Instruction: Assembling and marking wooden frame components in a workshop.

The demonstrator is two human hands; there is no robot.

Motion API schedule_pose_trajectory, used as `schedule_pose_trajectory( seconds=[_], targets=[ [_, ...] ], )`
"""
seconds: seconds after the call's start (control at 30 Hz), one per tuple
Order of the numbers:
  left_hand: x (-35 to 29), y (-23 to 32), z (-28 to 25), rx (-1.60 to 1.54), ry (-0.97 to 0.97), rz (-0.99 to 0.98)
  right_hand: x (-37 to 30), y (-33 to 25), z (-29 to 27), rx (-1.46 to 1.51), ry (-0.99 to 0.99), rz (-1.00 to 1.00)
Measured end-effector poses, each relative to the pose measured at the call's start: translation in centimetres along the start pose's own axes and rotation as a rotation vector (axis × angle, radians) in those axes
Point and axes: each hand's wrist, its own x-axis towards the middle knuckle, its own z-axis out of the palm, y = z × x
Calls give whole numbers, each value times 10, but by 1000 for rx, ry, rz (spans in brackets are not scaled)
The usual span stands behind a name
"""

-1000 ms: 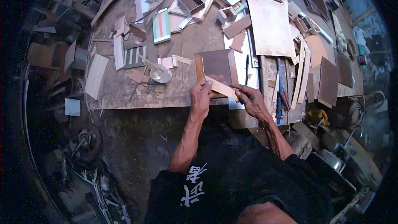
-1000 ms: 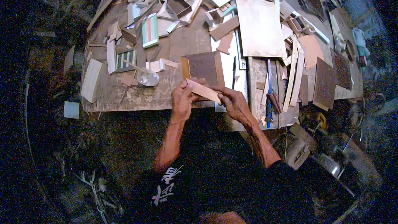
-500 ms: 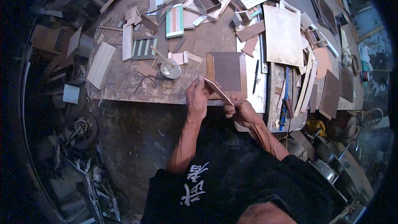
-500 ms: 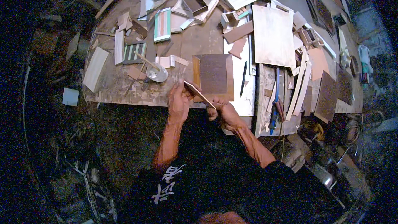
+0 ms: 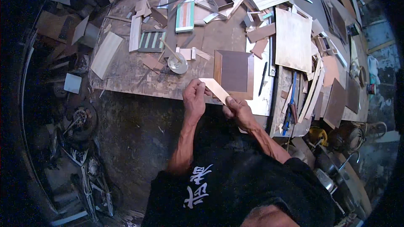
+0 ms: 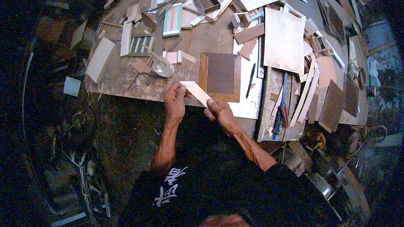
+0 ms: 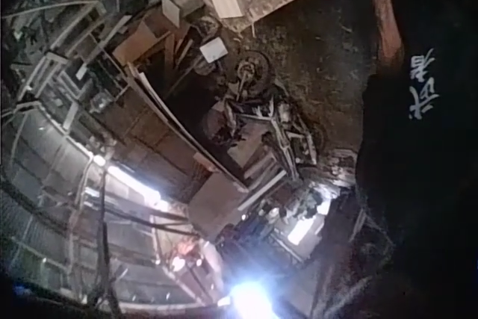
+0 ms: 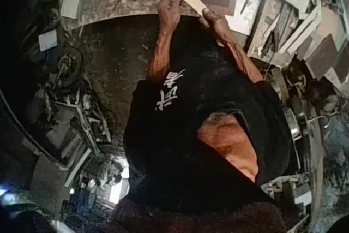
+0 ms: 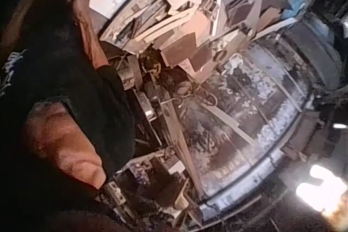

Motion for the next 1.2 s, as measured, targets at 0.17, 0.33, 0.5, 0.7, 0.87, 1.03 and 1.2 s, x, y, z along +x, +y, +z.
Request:
schedule_pose_trajectory(
  seconds=[0.17,0.33,0.5,0.7,0.87,1.03,1.2],
  targets=[
    [3,-20,2,-201,10,-128,6,9,-18,-19,31,-40],
    [25,-31,15,-229,-21,-207,6,-24,-23,-269,-41,-131],
    [40,-26,33,294,-53,-27,38,-49,-59,-921,204,-389],
    [41,-37,42,985,-192,417,96,-79,-83,-1478,556,-646],
    [38,-51,50,1174,-257,289,123,-64,-93,-1660,611,-732],
    [40,-56,47,1217,-261,324,131,-62,-90,-1657,586,-645],
    [42,-57,43,1217,-273,340,140,-58,-91,-1615,565,-750]
  ],
)
